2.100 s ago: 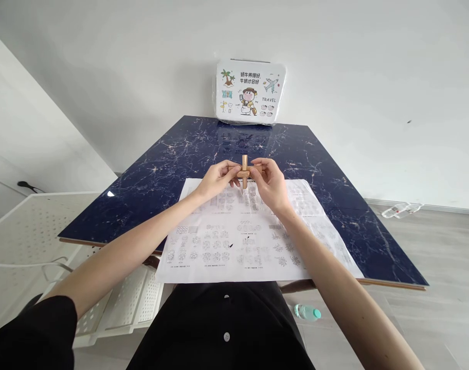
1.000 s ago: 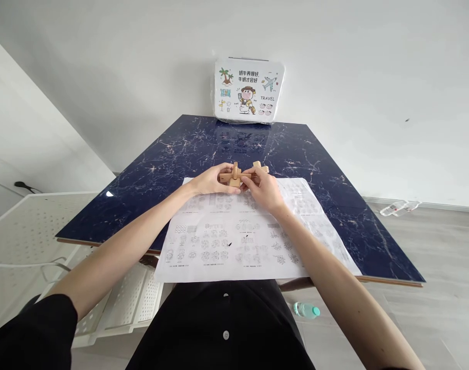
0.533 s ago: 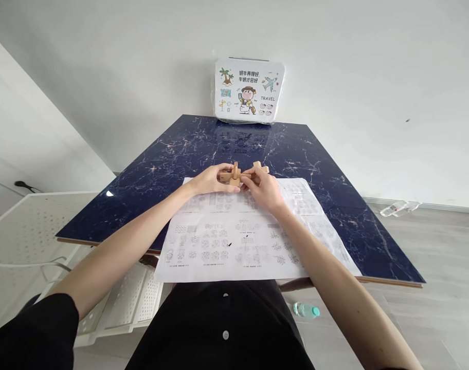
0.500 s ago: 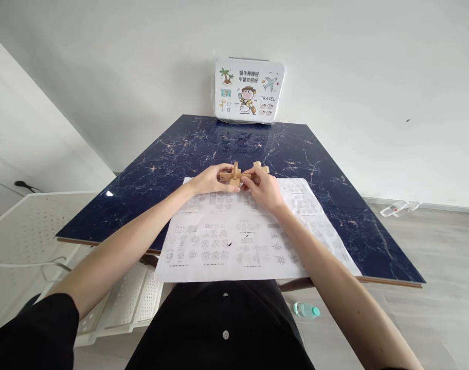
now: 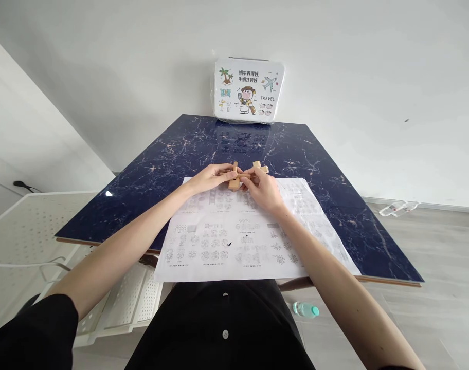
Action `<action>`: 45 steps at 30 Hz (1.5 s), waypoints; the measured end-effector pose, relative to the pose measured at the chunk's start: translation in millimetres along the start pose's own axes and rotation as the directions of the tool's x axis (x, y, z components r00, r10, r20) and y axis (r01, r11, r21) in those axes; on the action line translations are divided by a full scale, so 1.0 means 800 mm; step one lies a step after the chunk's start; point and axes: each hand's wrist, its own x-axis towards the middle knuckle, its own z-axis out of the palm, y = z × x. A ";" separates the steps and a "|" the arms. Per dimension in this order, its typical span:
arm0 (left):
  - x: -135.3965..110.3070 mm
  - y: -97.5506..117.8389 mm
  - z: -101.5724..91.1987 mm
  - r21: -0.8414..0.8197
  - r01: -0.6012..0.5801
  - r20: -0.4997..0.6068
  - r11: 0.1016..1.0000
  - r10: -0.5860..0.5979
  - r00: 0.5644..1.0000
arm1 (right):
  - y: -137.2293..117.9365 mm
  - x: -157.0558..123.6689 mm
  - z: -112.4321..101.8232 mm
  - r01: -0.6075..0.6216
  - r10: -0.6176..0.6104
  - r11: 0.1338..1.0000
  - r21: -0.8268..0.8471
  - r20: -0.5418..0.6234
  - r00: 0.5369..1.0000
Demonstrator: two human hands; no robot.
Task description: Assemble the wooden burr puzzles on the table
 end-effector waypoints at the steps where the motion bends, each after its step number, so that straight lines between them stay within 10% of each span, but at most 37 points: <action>1: 0.000 0.000 0.000 0.001 -0.007 -0.003 1.000 0.007 1.000 | 0.000 0.000 0.000 0.000 0.000 1.000 -0.001 0.000 1.000; 25: 0.000 -0.008 0.001 0.050 -0.027 -0.064 0.998 0.031 0.997 | -0.004 -0.002 0.001 0.005 -0.005 1.000 -0.010 -0.021 1.000; 45: -0.001 -0.003 -0.007 -0.195 0.176 0.029 0.965 -0.174 0.984 | -0.005 -0.005 0.000 -0.062 0.062 0.970 0.236 0.008 0.998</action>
